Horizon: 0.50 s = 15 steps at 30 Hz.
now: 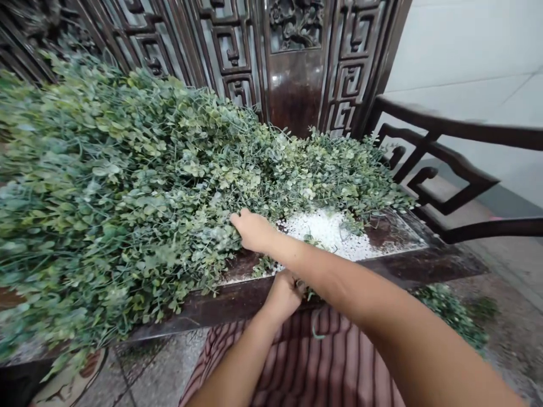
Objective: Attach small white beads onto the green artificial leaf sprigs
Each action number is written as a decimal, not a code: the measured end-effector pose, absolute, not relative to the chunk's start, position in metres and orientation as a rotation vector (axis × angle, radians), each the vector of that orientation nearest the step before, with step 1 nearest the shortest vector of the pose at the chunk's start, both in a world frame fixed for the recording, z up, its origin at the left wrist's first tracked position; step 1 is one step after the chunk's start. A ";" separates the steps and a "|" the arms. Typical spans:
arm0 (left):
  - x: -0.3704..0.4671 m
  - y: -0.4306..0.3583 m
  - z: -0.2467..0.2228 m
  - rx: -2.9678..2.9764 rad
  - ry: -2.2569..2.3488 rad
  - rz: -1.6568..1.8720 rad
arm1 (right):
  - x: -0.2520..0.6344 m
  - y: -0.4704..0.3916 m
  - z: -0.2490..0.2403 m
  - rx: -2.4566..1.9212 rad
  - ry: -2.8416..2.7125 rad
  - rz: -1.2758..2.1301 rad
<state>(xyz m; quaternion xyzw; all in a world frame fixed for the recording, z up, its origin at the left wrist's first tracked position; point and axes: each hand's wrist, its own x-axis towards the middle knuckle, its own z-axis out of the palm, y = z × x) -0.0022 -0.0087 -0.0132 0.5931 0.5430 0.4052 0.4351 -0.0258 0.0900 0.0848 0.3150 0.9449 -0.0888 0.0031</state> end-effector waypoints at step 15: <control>-0.002 -0.008 -0.014 1.460 1.375 0.938 | 0.045 0.138 0.247 1.793 3.232 -0.341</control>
